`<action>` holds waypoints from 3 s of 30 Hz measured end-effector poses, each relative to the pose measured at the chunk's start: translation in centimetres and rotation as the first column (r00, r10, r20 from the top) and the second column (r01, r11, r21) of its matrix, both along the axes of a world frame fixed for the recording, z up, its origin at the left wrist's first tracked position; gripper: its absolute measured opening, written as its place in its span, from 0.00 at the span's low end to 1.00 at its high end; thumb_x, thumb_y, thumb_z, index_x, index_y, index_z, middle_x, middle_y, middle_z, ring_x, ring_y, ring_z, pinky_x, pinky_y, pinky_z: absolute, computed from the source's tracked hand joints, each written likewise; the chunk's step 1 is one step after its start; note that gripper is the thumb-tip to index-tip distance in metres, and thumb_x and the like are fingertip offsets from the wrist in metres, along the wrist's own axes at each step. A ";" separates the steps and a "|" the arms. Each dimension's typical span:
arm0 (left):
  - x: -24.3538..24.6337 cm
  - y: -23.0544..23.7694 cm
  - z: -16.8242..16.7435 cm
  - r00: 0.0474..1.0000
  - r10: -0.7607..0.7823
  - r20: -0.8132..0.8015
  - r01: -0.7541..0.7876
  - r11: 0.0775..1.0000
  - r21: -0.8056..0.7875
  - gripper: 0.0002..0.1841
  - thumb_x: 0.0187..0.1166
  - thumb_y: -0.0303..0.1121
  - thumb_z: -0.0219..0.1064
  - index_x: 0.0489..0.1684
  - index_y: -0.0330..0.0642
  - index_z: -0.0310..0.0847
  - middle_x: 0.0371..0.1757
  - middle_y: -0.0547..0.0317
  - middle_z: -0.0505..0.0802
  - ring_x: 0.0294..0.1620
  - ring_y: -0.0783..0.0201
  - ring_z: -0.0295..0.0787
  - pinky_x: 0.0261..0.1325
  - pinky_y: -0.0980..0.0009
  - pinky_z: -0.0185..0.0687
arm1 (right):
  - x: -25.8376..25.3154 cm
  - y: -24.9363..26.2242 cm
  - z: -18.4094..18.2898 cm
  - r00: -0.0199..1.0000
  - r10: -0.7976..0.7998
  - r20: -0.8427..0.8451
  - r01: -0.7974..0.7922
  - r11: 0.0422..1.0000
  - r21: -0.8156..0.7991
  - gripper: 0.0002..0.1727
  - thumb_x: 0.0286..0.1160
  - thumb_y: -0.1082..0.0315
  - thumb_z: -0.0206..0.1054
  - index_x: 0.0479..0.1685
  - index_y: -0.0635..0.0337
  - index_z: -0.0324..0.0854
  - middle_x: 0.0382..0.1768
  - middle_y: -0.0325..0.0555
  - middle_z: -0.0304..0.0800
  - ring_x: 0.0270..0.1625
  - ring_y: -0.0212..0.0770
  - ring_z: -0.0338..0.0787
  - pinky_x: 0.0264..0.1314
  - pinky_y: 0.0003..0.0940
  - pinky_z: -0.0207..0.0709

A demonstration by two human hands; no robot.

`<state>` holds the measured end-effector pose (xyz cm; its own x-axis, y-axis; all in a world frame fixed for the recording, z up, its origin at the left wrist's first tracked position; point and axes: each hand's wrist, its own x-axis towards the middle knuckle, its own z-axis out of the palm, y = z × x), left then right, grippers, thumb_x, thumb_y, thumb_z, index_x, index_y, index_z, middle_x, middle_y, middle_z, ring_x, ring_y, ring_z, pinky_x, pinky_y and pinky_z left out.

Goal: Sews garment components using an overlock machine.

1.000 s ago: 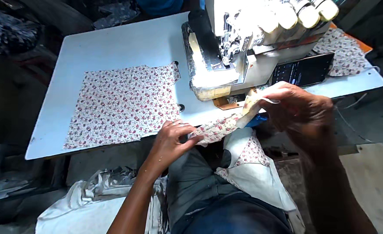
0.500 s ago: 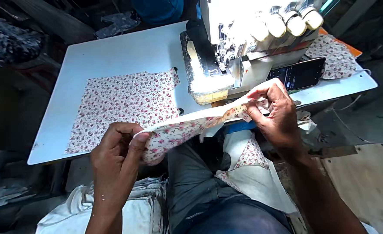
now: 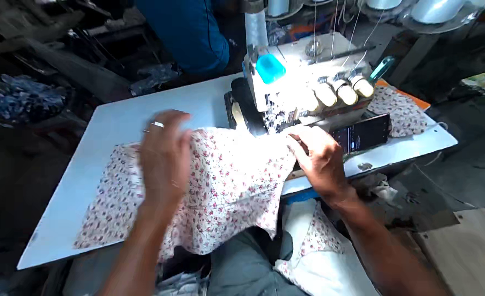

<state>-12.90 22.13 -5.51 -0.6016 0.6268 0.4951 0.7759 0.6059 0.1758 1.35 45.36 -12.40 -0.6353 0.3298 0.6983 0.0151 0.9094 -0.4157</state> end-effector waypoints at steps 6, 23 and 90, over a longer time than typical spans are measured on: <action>6.4 6.1 -8.3 0.953 -0.300 -0.046 0.299 0.954 -0.016 0.25 0.90 0.52 0.55 0.70 0.45 0.87 0.71 0.54 0.91 0.68 0.55 0.89 0.72 0.54 0.77 | 0.6 0.1 -3.5 0.999 0.033 0.029 -0.020 0.927 -0.375 0.15 0.84 0.66 0.62 0.63 0.59 0.85 0.40 0.41 0.93 0.34 0.29 0.88 0.38 0.26 0.83; 4.6 4.8 -6.5 0.958 -0.284 0.046 0.287 0.955 -0.073 0.28 0.90 0.49 0.54 0.78 0.39 0.79 0.81 0.46 0.82 0.86 0.49 0.72 0.89 0.50 0.59 | 9.7 -1.0 -6.8 0.963 0.259 0.072 -0.153 0.749 -0.644 0.13 0.84 0.64 0.65 0.44 0.65 0.90 0.32 0.36 0.91 0.30 0.16 0.85 0.35 0.10 0.80; 19.1 2.8 -11.2 0.748 -0.514 0.419 0.316 0.832 0.457 0.09 0.74 0.31 0.74 0.47 0.40 0.88 0.33 0.62 0.91 0.30 0.71 0.82 0.42 0.70 0.76 | 19.6 -3.9 1.2 0.959 0.284 -0.022 -0.214 0.668 -0.713 0.25 0.81 0.75 0.62 0.77 0.53 0.79 0.73 0.32 0.85 0.68 0.32 0.88 0.70 0.29 0.85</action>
